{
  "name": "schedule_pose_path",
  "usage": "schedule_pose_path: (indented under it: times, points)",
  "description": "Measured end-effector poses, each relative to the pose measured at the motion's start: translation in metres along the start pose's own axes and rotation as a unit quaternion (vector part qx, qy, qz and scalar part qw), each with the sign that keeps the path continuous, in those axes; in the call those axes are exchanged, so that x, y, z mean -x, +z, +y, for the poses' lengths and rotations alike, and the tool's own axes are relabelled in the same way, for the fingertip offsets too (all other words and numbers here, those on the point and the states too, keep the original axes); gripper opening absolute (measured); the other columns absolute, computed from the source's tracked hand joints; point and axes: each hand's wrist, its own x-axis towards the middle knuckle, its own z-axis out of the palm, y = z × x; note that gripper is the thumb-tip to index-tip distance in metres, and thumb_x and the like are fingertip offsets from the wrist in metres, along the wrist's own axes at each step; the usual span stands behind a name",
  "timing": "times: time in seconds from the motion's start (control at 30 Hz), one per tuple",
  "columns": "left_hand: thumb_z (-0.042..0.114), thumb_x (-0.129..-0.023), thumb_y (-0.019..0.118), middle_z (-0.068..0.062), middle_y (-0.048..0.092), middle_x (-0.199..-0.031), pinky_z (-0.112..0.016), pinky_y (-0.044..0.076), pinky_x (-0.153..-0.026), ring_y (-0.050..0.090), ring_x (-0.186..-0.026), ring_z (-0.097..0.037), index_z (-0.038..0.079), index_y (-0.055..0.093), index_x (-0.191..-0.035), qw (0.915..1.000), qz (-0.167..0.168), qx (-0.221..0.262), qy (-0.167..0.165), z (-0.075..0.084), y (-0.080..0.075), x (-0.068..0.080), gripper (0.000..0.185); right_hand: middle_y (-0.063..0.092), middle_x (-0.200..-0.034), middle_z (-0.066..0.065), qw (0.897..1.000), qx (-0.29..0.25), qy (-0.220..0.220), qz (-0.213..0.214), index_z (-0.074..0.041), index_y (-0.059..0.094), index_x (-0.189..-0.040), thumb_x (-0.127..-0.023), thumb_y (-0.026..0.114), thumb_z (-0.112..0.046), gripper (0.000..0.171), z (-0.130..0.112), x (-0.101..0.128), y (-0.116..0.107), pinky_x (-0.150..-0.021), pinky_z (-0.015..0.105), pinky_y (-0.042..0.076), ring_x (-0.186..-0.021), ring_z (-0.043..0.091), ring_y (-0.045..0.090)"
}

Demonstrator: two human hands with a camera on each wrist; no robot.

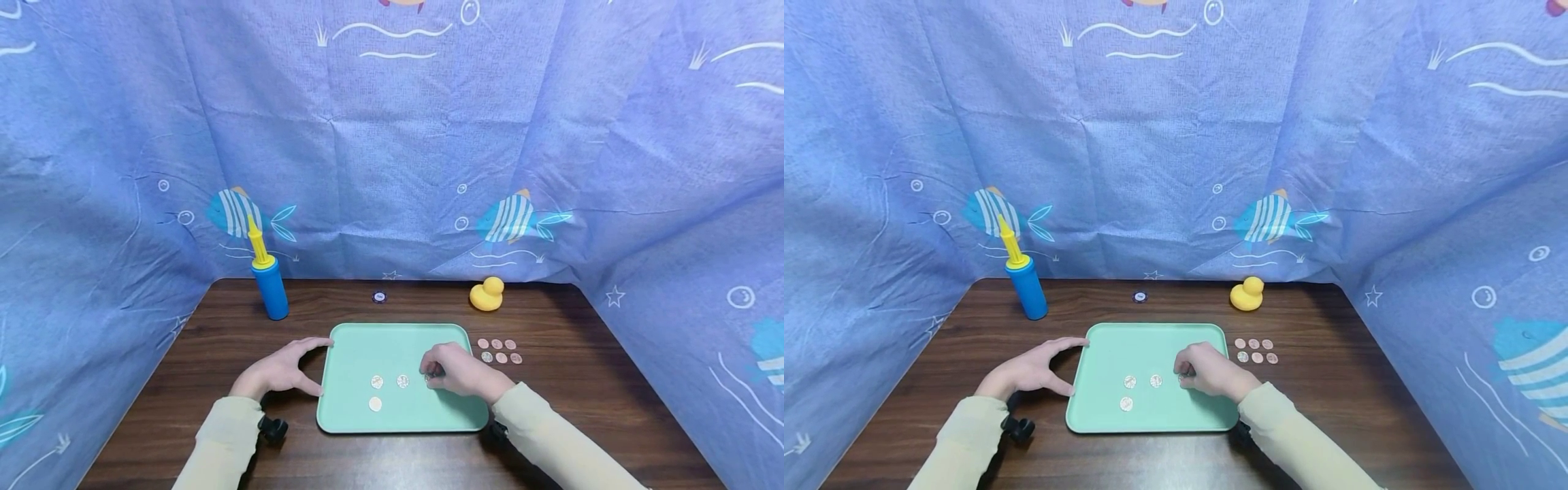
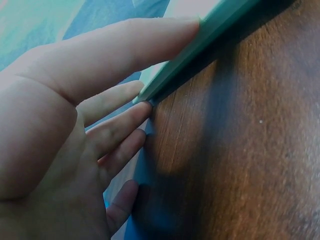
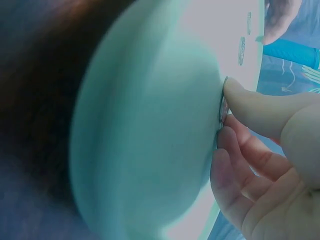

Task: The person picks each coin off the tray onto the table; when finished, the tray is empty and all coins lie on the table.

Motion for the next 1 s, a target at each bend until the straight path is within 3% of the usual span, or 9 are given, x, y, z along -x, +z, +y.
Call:
schedule_pose_path:
  times: [1.0]
  points:
    - [0.031, -0.074, 0.097, -0.016, 0.033, -0.168, -0.072, 0.031, -0.115, 0.023, -0.155, -0.045, 0.026, 0.049, -0.158, 1.0000, 0.001, -0.004, -0.005, 0.0008, 0.0009, 0.0007, 0.097, 0.071, -0.084, -0.007, 1.000, 0.006, 0.004, -0.018, -0.010, 0.079, -0.094, -0.085, 0.082, 0.005, 0.018, -0.0037, -0.0012, -0.0017, -0.075, 0.025, 0.055, -0.079, 0.004, 0.062]
